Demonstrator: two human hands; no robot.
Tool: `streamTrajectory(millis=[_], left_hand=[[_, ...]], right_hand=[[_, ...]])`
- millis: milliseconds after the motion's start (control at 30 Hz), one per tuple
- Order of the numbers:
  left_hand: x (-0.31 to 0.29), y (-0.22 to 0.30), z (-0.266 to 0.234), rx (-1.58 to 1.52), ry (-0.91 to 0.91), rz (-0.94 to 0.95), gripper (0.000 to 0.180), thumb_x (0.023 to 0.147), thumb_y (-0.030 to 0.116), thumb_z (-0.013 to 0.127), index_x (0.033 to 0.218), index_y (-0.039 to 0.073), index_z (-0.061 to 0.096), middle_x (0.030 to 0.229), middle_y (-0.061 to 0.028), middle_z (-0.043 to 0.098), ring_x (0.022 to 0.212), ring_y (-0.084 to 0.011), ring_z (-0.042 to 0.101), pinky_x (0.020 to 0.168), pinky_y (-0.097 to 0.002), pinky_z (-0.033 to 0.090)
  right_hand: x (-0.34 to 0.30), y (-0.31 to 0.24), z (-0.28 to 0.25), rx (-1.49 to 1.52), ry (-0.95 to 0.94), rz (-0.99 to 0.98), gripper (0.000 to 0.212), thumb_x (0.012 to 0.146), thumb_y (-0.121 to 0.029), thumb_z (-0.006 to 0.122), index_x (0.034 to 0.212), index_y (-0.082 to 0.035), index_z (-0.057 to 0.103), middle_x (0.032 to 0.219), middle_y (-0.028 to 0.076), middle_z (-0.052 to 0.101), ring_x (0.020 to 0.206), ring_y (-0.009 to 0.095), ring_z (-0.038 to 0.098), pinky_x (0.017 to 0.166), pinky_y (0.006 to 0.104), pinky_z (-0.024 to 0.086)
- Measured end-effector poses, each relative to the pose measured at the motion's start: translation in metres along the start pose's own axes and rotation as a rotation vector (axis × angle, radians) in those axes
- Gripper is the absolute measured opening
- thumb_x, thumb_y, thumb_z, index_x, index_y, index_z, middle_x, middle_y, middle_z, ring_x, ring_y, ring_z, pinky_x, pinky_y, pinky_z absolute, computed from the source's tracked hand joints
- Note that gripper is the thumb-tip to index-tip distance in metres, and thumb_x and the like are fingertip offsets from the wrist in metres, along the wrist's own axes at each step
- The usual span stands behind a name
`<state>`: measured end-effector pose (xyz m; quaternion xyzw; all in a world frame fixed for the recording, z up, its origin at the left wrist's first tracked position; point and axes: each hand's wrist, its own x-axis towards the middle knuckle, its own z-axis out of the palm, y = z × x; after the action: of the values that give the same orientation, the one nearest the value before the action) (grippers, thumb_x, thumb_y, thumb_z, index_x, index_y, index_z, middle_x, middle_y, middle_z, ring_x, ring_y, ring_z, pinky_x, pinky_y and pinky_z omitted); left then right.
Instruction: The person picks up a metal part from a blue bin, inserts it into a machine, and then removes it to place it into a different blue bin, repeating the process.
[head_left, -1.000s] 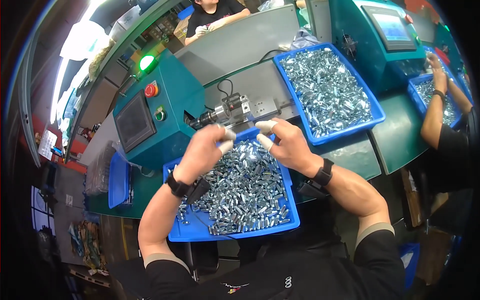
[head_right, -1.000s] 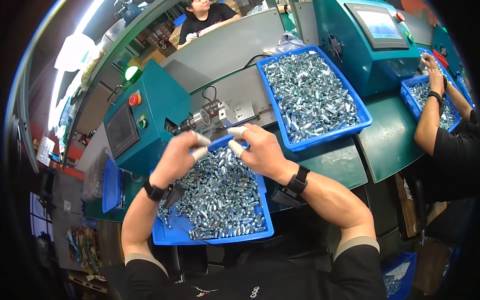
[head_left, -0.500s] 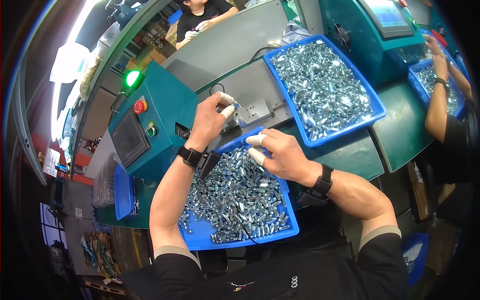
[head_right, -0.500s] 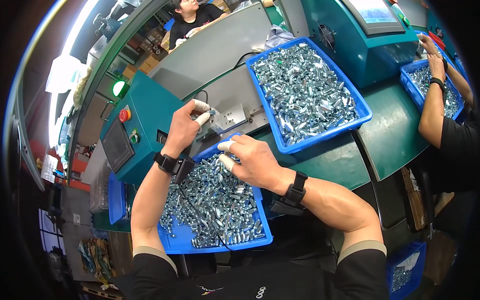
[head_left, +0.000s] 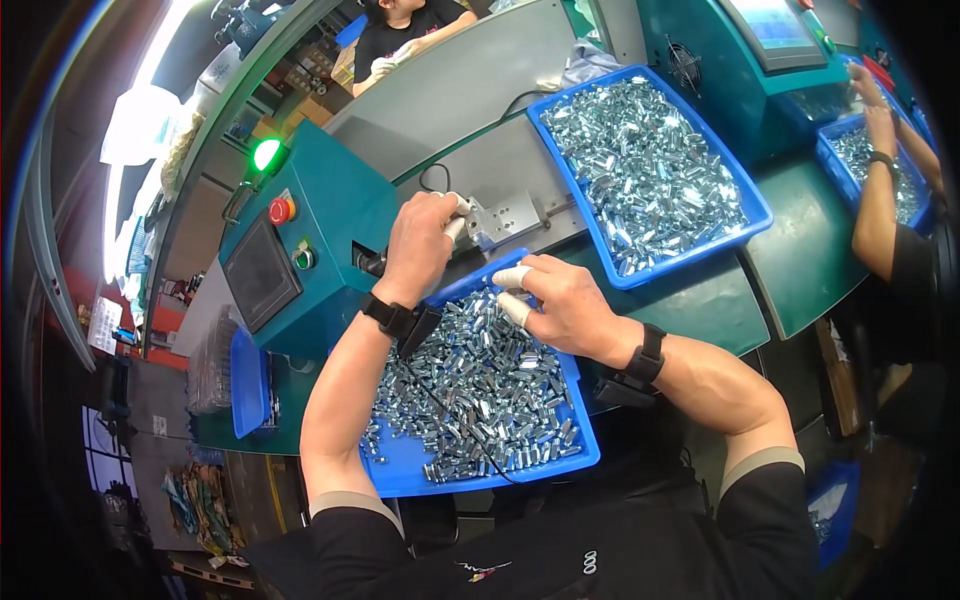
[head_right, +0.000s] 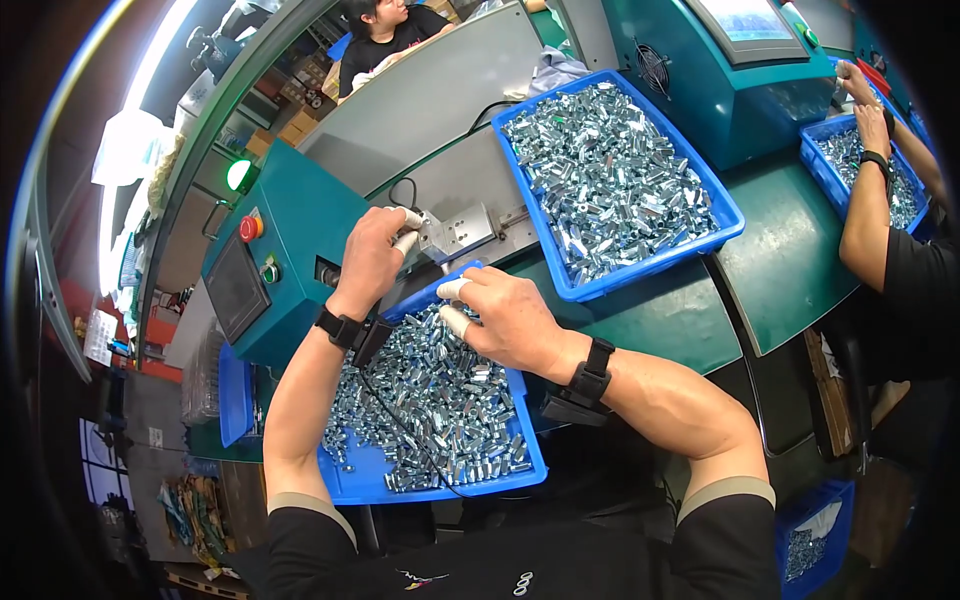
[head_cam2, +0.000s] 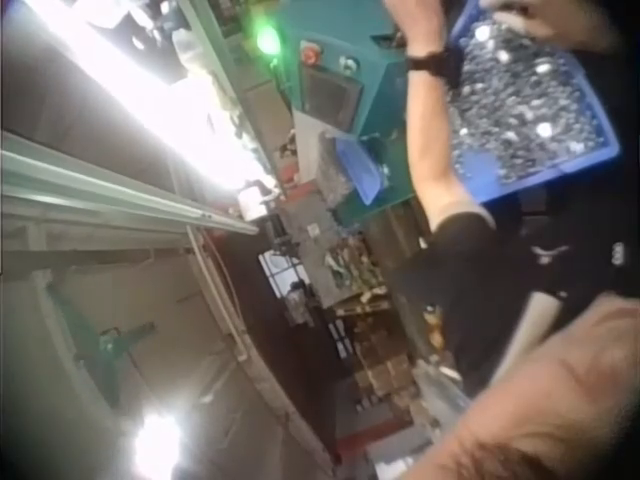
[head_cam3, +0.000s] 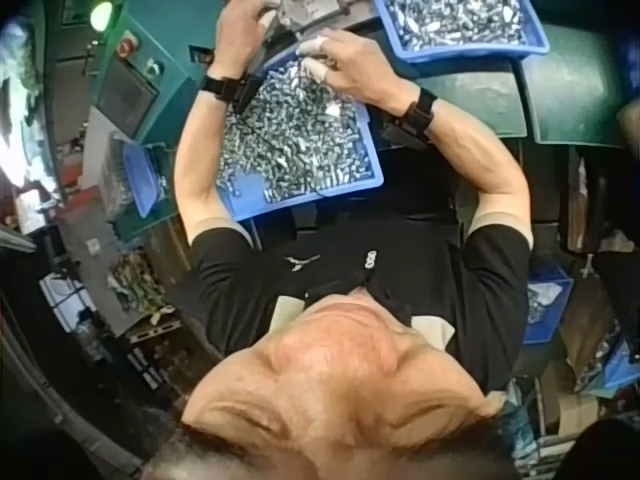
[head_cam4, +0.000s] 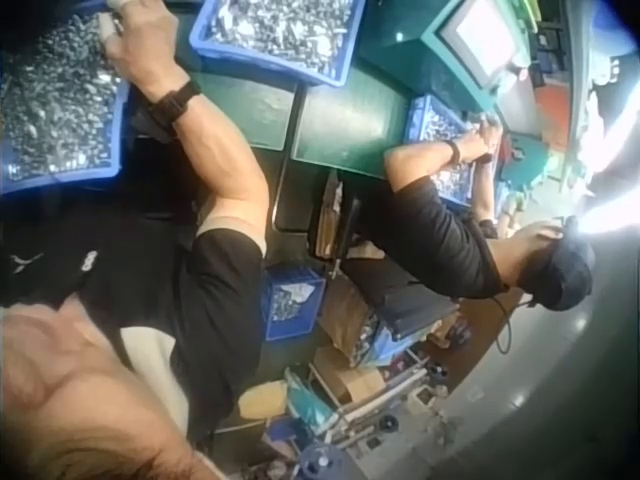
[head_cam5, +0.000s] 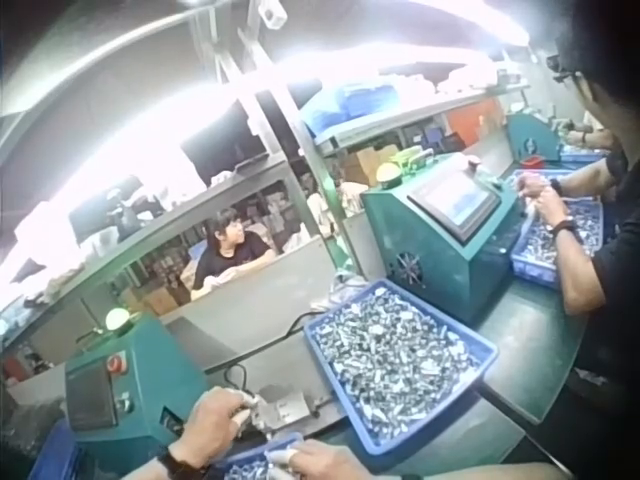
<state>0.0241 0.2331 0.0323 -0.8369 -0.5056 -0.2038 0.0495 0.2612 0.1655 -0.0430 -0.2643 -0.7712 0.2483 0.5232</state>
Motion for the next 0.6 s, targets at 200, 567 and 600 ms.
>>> streamTrajectory(millis=[200,567,600], left_hand=[[-0.004,0.009,-0.010,0.164,0.021,0.121,0.025,0.086,0.004,0.076,0.111,0.006,0.077,0.095,-0.0120,0.070,0.100,-0.0344,0.066,0.091,-0.0465,0.053],[-0.129,0.047,-0.047,-0.075,0.101,-0.051,0.032,0.088,0.001,0.081,0.119,0.003,0.077,0.111,-0.0154,0.076,0.107,-0.0368,0.070,0.092,-0.0449,0.057],[-0.142,0.050,-0.049,-0.109,0.071,-0.083,0.032,0.087,0.000,0.082,0.119,0.003,0.077,0.111,-0.0146,0.077,0.107,-0.0362,0.071,0.092,-0.0438,0.058]], right_hand=[[0.001,0.010,0.002,0.007,-0.021,0.118,0.034,0.096,-0.016,0.077,0.127,-0.004,0.071,0.104,0.014,0.074,0.098,0.034,0.072,0.082,0.0436,0.058],[0.050,0.031,0.020,0.316,-0.165,0.383,0.075,0.101,-0.015,0.072,0.167,-0.002,0.039,0.149,0.017,0.070,0.124,0.022,0.069,0.104,0.0350,0.055],[0.052,0.027,0.020,0.329,-0.194,0.403,0.074,0.101,-0.015,0.072,0.167,-0.002,0.040,0.150,0.017,0.069,0.124,0.022,0.068,0.104,0.0354,0.055]])
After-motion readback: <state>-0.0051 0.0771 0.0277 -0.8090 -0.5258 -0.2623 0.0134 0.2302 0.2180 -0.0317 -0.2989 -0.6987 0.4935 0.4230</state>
